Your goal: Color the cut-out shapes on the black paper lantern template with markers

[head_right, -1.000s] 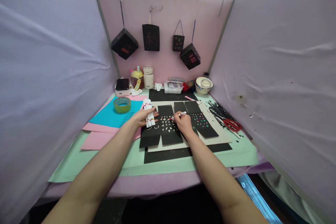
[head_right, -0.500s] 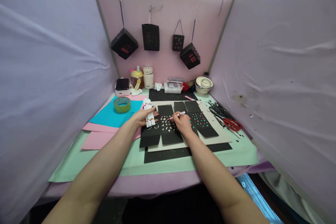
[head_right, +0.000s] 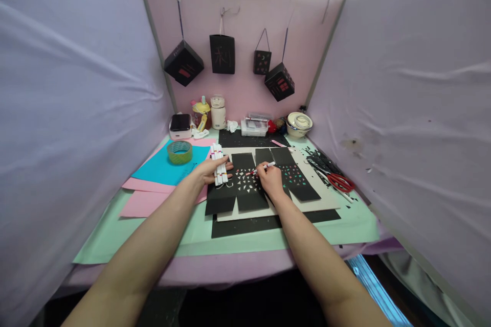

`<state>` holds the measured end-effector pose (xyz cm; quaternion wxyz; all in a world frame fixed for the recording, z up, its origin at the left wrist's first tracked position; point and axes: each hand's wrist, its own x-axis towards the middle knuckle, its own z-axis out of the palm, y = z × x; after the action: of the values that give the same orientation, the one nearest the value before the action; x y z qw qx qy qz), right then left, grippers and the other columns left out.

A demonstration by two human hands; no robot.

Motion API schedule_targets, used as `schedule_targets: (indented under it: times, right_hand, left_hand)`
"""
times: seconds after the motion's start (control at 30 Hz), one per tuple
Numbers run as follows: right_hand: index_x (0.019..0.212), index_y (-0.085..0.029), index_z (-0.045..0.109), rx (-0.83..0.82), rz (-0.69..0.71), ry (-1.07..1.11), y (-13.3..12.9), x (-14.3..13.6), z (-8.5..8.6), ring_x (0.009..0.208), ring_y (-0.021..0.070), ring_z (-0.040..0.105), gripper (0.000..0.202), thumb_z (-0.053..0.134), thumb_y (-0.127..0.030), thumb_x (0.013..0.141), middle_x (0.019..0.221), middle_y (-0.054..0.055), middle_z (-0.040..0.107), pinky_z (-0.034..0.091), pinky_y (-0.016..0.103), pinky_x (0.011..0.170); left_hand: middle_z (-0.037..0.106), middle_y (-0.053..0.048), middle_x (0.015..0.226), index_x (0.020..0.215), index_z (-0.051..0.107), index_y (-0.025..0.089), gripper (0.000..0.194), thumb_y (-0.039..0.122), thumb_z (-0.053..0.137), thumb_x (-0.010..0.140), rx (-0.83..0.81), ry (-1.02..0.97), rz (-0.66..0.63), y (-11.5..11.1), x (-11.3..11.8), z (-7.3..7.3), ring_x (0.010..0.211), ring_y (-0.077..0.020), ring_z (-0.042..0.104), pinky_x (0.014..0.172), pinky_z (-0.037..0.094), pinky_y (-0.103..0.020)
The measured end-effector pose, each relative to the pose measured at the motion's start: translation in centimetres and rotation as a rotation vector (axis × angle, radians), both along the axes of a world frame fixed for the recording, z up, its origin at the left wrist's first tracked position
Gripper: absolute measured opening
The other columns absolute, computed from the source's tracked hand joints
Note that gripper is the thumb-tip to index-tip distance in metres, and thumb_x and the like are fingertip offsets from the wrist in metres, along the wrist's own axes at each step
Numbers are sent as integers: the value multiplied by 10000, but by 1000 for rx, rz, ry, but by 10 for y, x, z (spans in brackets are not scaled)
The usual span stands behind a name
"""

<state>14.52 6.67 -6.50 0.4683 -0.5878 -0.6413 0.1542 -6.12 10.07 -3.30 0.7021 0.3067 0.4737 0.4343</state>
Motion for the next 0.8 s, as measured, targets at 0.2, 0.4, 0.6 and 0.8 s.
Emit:
schedule_targets:
  times: [0.2, 0.4, 0.6, 0.8]
  right_hand:
    - [696, -178, 639, -9, 61, 26, 2, 0, -5, 589, 140, 603, 285, 401, -301, 794, 604, 11, 650, 415, 202, 594]
    - [717, -190, 644, -24, 103, 6, 1, -3, -6, 572, 134, 598, 276, 409, -308, 797, 615, 3, 655, 428, 202, 580]
    - [712, -181, 642, -23, 119, 23, 0, -5, -5, 567, 133, 597, 288, 399, -310, 797, 607, 10, 651, 424, 199, 570]
    - [681, -166, 634, -19, 45, 35, 2, -2, -3, 573, 137, 601, 308, 392, -321, 792, 602, 23, 653, 420, 204, 587]
  left_hand:
    - [634, -104, 951, 859, 546, 146, 267, 266, 702, 678, 1, -1, 5, 0, 1, 0, 972, -247, 592, 776, 505, -492]
    - [634, -101, 943, 867, 547, 151, 261, 261, 698, 684, 2, 4, 6, 1, 1, 0, 967, -244, 594, 776, 505, -490]
    - [631, -104, 951, 867, 548, 149, 225, 248, 675, 709, 6, 5, 0, -1, 1, 1, 985, -244, 584, 799, 484, -513]
    - [633, -99, 929, 838, 551, 146, 198, 244, 670, 713, 0, 3, 3, -2, 1, 3, 986, -239, 583, 810, 480, -510]
